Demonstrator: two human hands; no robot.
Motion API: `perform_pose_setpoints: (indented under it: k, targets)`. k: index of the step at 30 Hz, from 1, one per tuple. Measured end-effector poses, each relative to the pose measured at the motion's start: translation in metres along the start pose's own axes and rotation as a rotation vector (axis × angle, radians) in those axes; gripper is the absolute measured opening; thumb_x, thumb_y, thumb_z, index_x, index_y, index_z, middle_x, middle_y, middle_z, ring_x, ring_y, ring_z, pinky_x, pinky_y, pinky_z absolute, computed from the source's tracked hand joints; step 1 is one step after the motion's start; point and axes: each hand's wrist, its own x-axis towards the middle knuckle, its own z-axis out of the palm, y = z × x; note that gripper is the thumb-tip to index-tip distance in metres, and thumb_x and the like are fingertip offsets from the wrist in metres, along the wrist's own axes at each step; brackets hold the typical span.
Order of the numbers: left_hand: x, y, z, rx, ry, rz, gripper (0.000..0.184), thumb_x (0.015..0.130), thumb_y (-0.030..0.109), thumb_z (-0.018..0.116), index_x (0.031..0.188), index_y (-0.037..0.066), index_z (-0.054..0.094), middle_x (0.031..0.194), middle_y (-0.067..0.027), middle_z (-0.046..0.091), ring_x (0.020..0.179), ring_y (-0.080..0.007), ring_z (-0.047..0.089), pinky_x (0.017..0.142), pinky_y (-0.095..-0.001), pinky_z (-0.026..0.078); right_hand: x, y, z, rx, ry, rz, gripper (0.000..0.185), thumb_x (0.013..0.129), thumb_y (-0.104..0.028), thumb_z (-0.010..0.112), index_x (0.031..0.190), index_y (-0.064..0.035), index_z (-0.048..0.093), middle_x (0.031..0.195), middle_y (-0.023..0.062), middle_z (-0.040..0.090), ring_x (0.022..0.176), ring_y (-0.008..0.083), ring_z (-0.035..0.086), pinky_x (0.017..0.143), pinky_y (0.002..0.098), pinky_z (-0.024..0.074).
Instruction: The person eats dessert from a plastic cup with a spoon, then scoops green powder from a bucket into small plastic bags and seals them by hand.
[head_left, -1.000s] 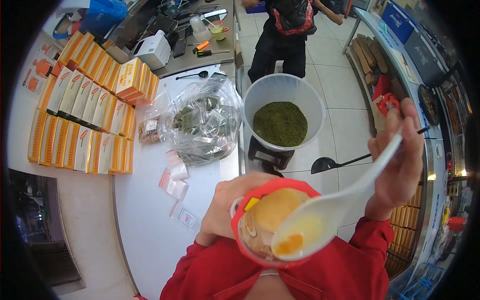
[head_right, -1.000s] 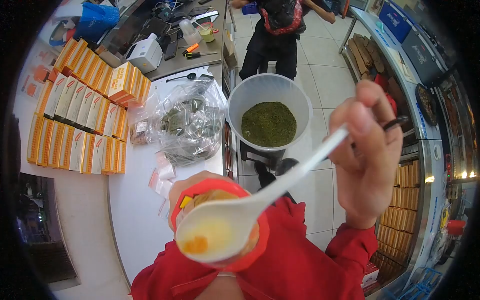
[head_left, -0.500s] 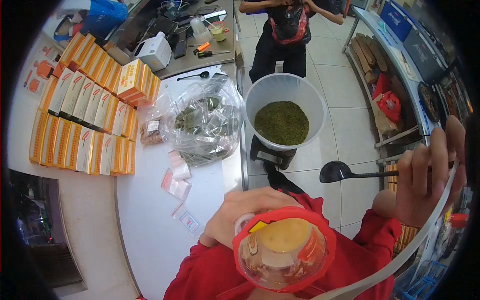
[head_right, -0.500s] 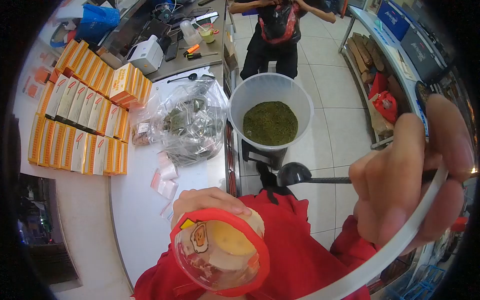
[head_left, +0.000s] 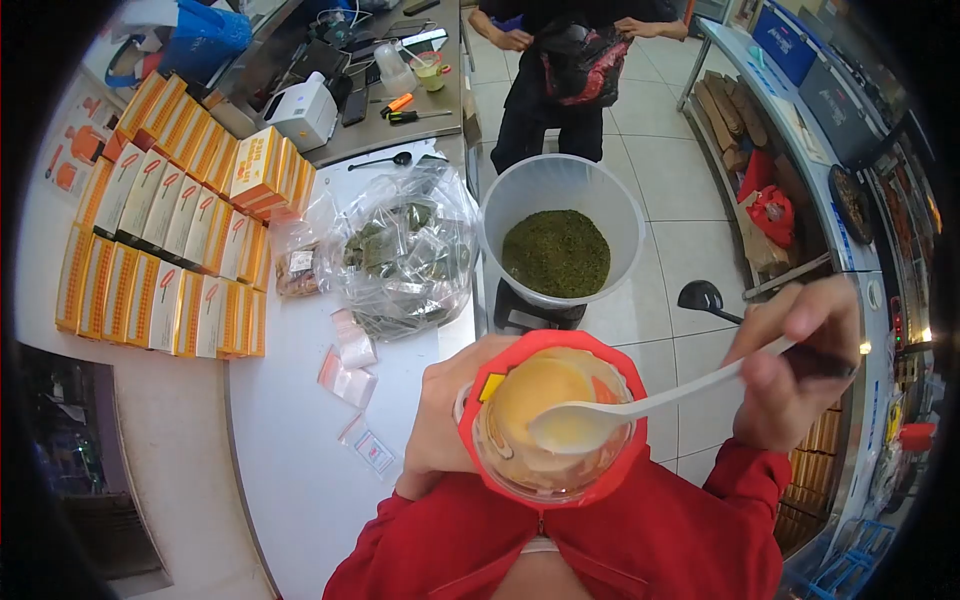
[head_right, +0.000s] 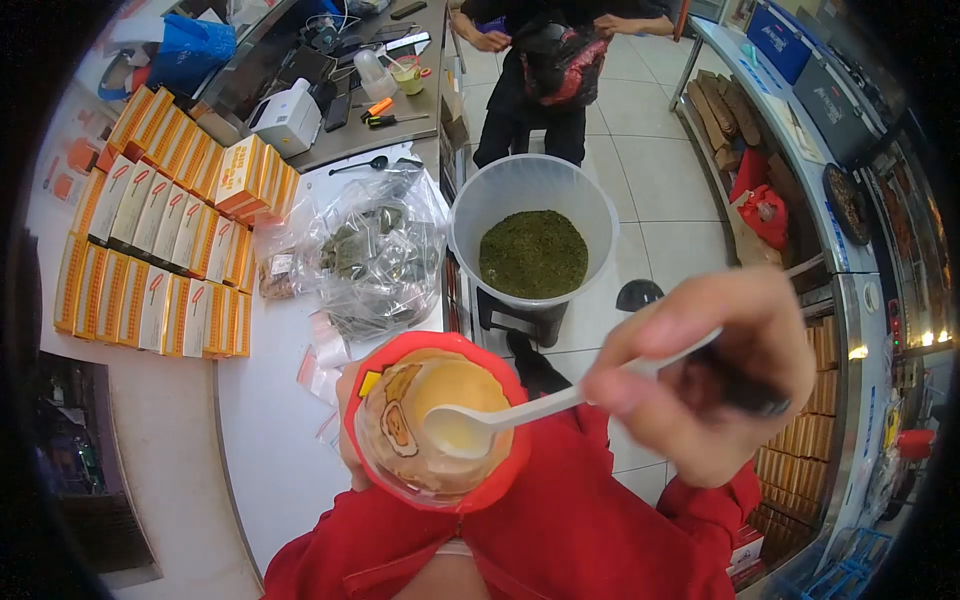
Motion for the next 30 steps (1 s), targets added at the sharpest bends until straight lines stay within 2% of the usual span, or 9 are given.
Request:
perform_pose_setpoints:
  k: [4,7,11,14,17,20,23,25,30]
  targets:
    - [-0.001,0.002,-0.003,0.089,0.04,-0.078,0.111,0.013,0.045,0.066,0.107,-0.012,0.052,0.103,-0.0266,0.056,0.092,-0.0349,0.059,0.082,-0.0366,0.047,0.006,-0.007,0.011,-0.178,-0.248,-0.026,0.023,0.067,0.01,0.064,0.087,0.003,0.058,0.071,0.0122,0.064,0.057,0.0155,0.063,0.048,0.0219,0.0486]
    - [-0.002,0.001,-0.003,0.126,0.059,-0.113,0.109,0.015,0.045,0.067,0.107,-0.011,0.053,0.103,-0.0261,0.056,0.092,-0.0344,0.059,0.082,-0.0364,0.047,0.007,-0.005,0.013,-0.265,-0.369,-0.047,0.02,0.063,0.011,0.065,0.081,0.0037,0.061,0.07,0.012,0.064,0.058,0.0185,0.065,0.047,0.0244,0.0498]
    - [-0.003,0.001,-0.004,0.162,0.079,-0.141,0.107,0.017,0.044,0.068,0.107,-0.011,0.053,0.103,-0.0254,0.057,0.092,-0.0337,0.059,0.082,-0.0361,0.047,0.003,0.005,0.013,-0.321,-0.35,-0.191,0.023,0.063,-0.002,0.075,0.079,-0.0082,0.06,0.068,0.0099,0.065,0.045,0.0114,0.055,0.038,0.0214,0.0345]
    - [-0.004,0.0,-0.003,0.18,0.091,-0.153,0.105,0.018,0.043,0.069,0.108,-0.01,0.053,0.103,-0.0249,0.057,0.092,-0.0332,0.059,0.081,-0.0358,0.047,0.006,0.005,0.009,-0.359,-0.466,-0.211,0.019,0.065,-0.007,0.072,0.08,-0.0101,0.062,0.069,0.0085,0.065,0.043,0.0116,0.052,0.037,0.021,0.0337]
    - [-0.004,0.001,-0.003,0.197,0.1,-0.162,0.104,0.02,0.043,0.07,0.108,-0.01,0.053,0.103,-0.0244,0.057,0.092,-0.0327,0.06,0.081,-0.0356,0.047,0.003,0.007,0.013,-0.373,-0.412,-0.217,0.017,0.067,-0.012,0.071,0.083,-0.0124,0.064,0.069,0.0077,0.065,0.041,0.0114,0.05,0.036,0.0203,0.032]
    - [-0.005,0.001,-0.003,0.213,0.108,-0.171,0.102,0.022,0.042,0.071,0.108,-0.01,0.053,0.103,-0.024,0.057,0.092,-0.0322,0.06,0.081,-0.0353,0.047,0.001,0.009,0.013,-0.354,-0.373,-0.244,0.019,0.068,-0.012,0.07,0.087,-0.011,0.065,0.072,0.0086,0.065,0.04,0.0103,0.048,0.035,0.0193,0.0297]
    - [-0.004,-0.001,-0.004,0.226,0.113,-0.183,0.1,0.023,0.042,0.071,0.108,-0.009,0.053,0.103,-0.0235,0.058,0.092,-0.0317,0.06,0.081,-0.0351,0.048,0.003,0.009,0.01,-0.388,-0.463,-0.297,0.016,0.07,-0.011,0.068,0.086,-0.0091,0.064,0.076,0.01,0.065,0.039,0.0088,0.043,0.034,0.0193,0.0279]
    - [-0.004,-0.001,-0.004,0.237,0.116,-0.189,0.099,0.024,0.041,0.072,0.108,-0.009,0.053,0.103,-0.0231,0.058,0.092,-0.0314,0.06,0.081,-0.0349,0.048,0.003,0.011,0.009,-0.448,-0.511,-0.394,0.026,0.069,-0.011,0.058,0.092,-0.0088,0.068,0.083,0.0053,0.062,0.042,0.0045,0.04,0.036,0.0171,0.0285]
    - [-0.003,-0.003,-0.005,0.253,0.125,-0.197,0.097,0.027,0.041,0.073,0.108,-0.008,0.053,0.103,-0.0223,0.058,0.092,-0.0305,0.06,0.08,-0.0345,0.048,0.002,0.013,0.008,-0.415,-0.501,-0.41,0.025,0.07,-0.011,0.057,0.093,-0.0087,0.068,0.082,0.006,0.062,0.042,0.0045,0.042,0.036,0.0169,0.0289]
